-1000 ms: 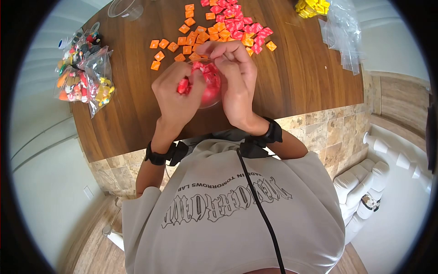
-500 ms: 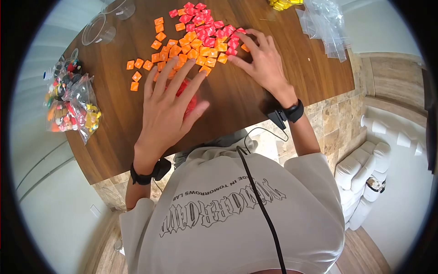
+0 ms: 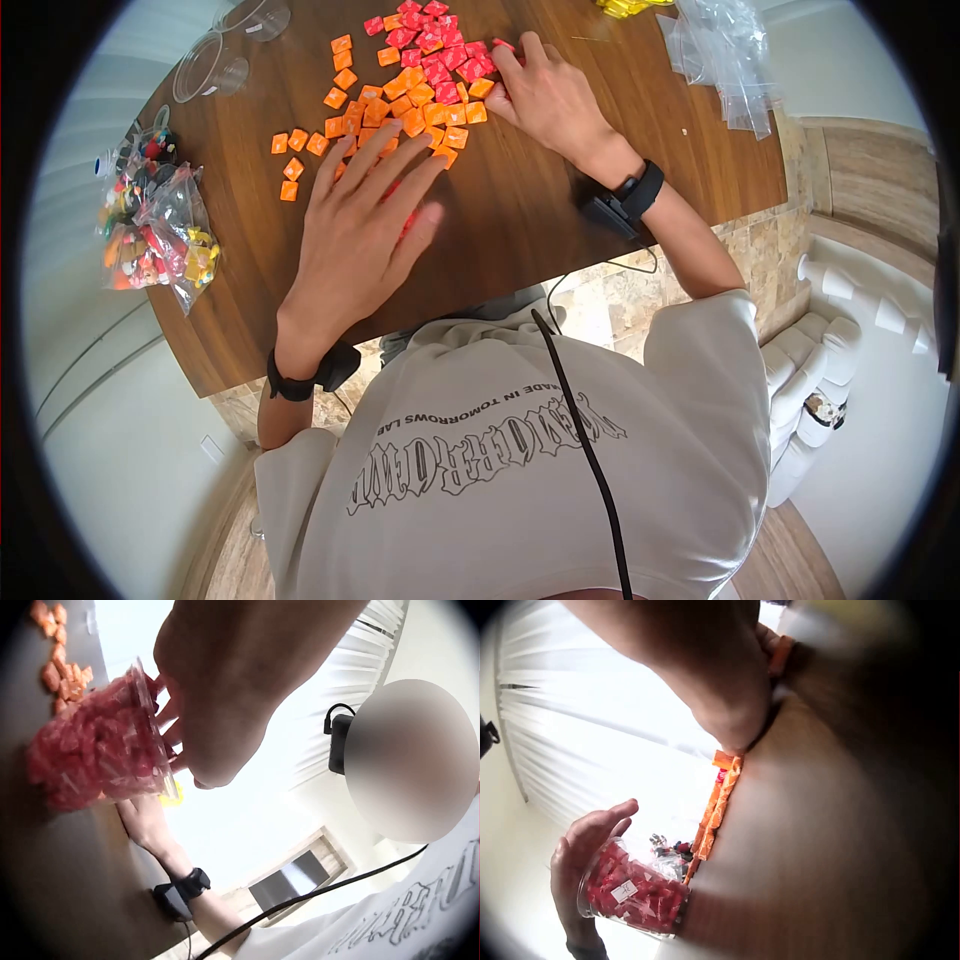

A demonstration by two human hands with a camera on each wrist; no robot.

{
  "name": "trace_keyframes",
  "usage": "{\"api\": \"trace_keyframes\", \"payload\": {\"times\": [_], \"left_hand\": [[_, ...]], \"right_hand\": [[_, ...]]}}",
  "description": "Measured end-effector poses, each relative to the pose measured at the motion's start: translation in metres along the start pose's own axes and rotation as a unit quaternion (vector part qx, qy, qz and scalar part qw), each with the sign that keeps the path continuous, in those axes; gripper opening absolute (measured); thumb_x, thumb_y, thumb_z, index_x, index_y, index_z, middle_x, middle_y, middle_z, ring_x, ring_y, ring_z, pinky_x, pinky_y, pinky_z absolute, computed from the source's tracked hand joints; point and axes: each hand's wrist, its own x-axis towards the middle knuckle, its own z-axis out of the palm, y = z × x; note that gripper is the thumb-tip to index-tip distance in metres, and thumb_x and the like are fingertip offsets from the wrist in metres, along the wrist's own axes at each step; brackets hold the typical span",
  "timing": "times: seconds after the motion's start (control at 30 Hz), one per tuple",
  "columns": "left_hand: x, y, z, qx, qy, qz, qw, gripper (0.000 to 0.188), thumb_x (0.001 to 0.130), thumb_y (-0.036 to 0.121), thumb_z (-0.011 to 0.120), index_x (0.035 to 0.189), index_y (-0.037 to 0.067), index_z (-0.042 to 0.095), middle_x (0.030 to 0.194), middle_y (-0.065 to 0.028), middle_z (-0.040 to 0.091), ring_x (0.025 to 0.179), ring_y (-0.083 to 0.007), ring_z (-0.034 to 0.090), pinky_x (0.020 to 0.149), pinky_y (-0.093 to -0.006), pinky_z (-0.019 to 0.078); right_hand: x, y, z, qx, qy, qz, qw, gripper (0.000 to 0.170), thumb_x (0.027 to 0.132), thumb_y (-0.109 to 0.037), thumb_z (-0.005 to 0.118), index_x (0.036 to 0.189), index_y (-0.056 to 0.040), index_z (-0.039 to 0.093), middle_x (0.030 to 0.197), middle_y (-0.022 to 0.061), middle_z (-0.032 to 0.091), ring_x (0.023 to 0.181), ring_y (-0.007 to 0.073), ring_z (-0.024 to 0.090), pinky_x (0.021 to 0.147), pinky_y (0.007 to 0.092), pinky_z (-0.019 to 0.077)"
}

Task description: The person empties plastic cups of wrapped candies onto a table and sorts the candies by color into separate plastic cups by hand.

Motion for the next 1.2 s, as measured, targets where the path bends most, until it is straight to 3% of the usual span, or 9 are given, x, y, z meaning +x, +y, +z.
{"api": "trace_keyframes", "payload": {"times": [0.27, 0.43, 0.5, 0.83, 0.97, 1.03, 1.07, 1.13, 1.2], "left_hand": [[0.003, 0.0, 0.001, -0.036, -0.003, 0.009, 0.999, 0.041, 0.096, 0.031, 0.063, 0.13, 0.009, 0.066, 0.142, -0.0097, 0.061, 0.143, -0.0327, 0.045, 0.121, -0.0525, 0.0273], [0.006, -0.017, -0.026, -0.148, 0.165, 0.019, 0.975, 0.024, 0.095, 0.014, 0.063, 0.117, 0.005, 0.072, 0.117, -0.009, 0.073, 0.119, -0.0312, 0.066, 0.106, -0.0457, 0.0453], [0.02, -0.035, -0.03, -0.198, 0.195, -0.077, 0.957, 0.024, 0.097, 0.009, 0.063, 0.118, 0.004, 0.071, 0.111, -0.0079, 0.074, 0.104, -0.0252, 0.071, 0.091, -0.0369, 0.053], [0.147, -0.195, 0.052, -0.078, 0.023, -0.044, 0.996, 0.03, 0.097, 0.02, 0.067, 0.126, 0.012, 0.069, 0.118, -0.009, 0.067, 0.087, -0.0268, 0.067, 0.08, -0.0382, 0.0545], [0.145, -0.196, 0.047, -0.02, 0.003, -0.095, 0.995, 0.023, 0.098, 0.018, 0.066, 0.119, 0.01, 0.071, 0.118, -0.0064, 0.068, 0.089, -0.0251, 0.069, 0.079, -0.0358, 0.0552], [0.138, -0.203, 0.045, -0.307, 0.006, -0.2, 0.931, 0.022, 0.101, 0.02, 0.061, 0.115, 0.006, 0.07, 0.118, -0.0052, 0.068, 0.092, -0.0197, 0.07, 0.072, -0.0313, 0.0546], [0.134, -0.205, 0.046, -0.308, 0.003, -0.199, 0.93, 0.022, 0.101, 0.02, 0.061, 0.115, 0.006, 0.07, 0.118, -0.0052, 0.068, 0.092, -0.0197, 0.07, 0.072, -0.0313, 0.0546], [0.126, -0.199, 0.041, -0.723, 0.062, -0.238, 0.646, 0.028, 0.102, 0.024, 0.055, 0.116, 0.003, 0.067, 0.111, -0.0045, 0.068, 0.089, -0.0117, 0.067, 0.065, -0.0244, 0.0513], [0.126, -0.177, 0.039, -0.727, 0.087, -0.253, 0.633, 0.032, 0.103, 0.027, 0.052, 0.117, 0.001, 0.066, 0.108, -0.0043, 0.067, 0.087, -0.011, 0.066, 0.064, -0.0231, 0.0496]], "right_hand": [[0.007, -0.006, -0.008, -0.003, -0.035, 0.023, 0.999, 0.029, 0.085, -0.027, 0.069, 0.102, -0.0056, 0.059, 0.095, 0.0157, 0.058, 0.077, 0.0336, 0.067, 0.061, 0.0425, 0.0585], [0.004, -0.006, 0.0, 0.016, -0.018, 0.025, 0.999, 0.028, 0.083, -0.022, 0.074, 0.1, -0.0048, 0.059, 0.096, 0.0158, 0.059, 0.077, 0.0336, 0.067, 0.064, 0.0421, 0.0592], [0.003, -0.006, 0.003, 0.036, -0.016, 0.007, 0.999, 0.025, 0.084, -0.017, 0.073, 0.098, -0.0044, 0.058, 0.097, 0.0155, 0.06, 0.077, 0.0332, 0.068, 0.066, 0.0424, 0.0595], [0.034, 0.021, -0.015, 0.146, -0.024, 0.063, 0.987, 0.021, 0.09, -0.014, 0.072, 0.098, 0.0002, 0.059, 0.09, 0.0213, 0.067, 0.078, 0.0377, 0.068, 0.066, 0.0433, 0.0571], [0.035, 0.031, -0.016, 0.401, -0.044, 0.266, 0.876, 0.016, 0.096, -0.011, 0.068, 0.106, -0.0003, 0.064, 0.091, 0.0122, 0.072, 0.073, 0.0187, 0.065, 0.064, 0.0313, 0.0529], [0.034, 0.039, -0.015, 0.616, 0.019, 0.311, 0.724, 0.012, 0.096, -0.008, 0.063, 0.107, -0.0011, 0.065, 0.091, 0.0041, 0.07, 0.074, 0.0093, 0.062, 0.067, 0.0246, 0.0502], [0.033, 0.04, -0.017, 0.615, 0.018, 0.313, 0.724, 0.012, 0.096, -0.008, 0.063, 0.107, -0.0011, 0.065, 0.091, 0.0041, 0.07, 0.074, 0.0093, 0.062, 0.067, 0.0246, 0.0502], [0.036, 0.041, -0.023, 0.694, 0.071, 0.342, 0.629, 0.011, 0.097, -0.012, 0.064, 0.1, -0.0019, 0.064, 0.083, 0.0019, 0.065, 0.069, 0.0074, 0.057, 0.066, 0.0233, 0.0471], [0.03, 0.055, -0.019, 0.665, 0.036, 0.315, 0.676, 0.013, 0.099, -0.017, 0.063, 0.094, -0.0045, 0.063, 0.079, -0.0006, 0.059, 0.067, 0.0071, 0.051, 0.063, 0.0237, 0.0438]]}}
